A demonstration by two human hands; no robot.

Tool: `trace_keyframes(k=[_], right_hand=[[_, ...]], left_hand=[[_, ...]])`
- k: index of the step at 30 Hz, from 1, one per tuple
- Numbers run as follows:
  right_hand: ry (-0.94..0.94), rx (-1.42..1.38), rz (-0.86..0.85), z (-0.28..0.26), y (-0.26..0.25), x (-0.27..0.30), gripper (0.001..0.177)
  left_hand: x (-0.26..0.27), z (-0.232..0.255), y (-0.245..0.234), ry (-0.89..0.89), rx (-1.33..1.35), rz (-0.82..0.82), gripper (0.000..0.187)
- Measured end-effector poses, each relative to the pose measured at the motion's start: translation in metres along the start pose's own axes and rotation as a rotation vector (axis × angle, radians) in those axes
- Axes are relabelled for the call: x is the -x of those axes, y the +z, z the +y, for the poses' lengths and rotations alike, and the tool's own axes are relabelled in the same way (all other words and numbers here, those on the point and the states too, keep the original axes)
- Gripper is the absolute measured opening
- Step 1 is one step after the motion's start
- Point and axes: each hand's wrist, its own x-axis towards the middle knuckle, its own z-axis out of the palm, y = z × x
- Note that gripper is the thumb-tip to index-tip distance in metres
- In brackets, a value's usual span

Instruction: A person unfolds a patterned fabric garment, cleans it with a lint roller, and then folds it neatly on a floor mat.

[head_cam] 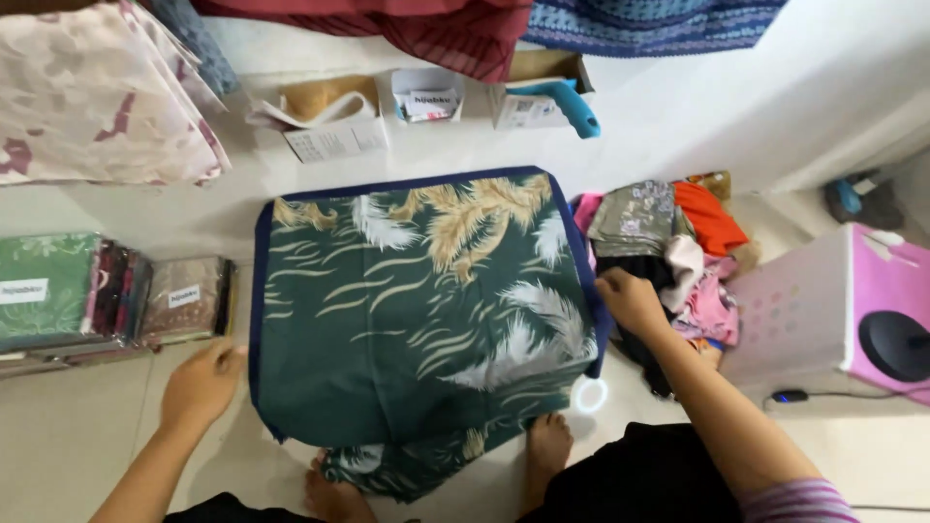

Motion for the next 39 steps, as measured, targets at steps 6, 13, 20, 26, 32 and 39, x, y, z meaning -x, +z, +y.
trace_keyframes(k=[6, 13, 20, 26, 32, 39], right_hand=[[0.303, -0.005, -0.777, -0.006, 0.001, 0.062, 0.045], [-1.122, 0.555, -0.597, 0.120, 0.113, 0.038, 0.089], [0.518, -0.597, -0.722, 0.020, 0.042, 0.109, 0.018], [0.503, -0.690, -0.718, 0.005, 0.049, 0.121, 0.047], [0.429, -0.701, -0.730, -0.016, 0.037, 0.126, 0.038], [0.212, -1.410, -0.732, 0.022, 0.012, 0.106, 0.021]], left_hand=[[0.017, -0.034, 0.036, -0.235, 0.193, -0.590, 0.060], [0.030, -0.033, 0.074, -0.292, 0.496, -0.538, 0.069], [0.049, -0.018, 0.073, -0.420, 0.678, -0.654, 0.060], [0.060, -0.002, 0.070, -0.383, 0.630, -0.693, 0.085], [0.059, 0.001, 0.057, -0.397, 0.654, -0.719, 0.087], [0.045, -0.041, 0.035, -0.363, 1.399, -0.479, 0.057]])
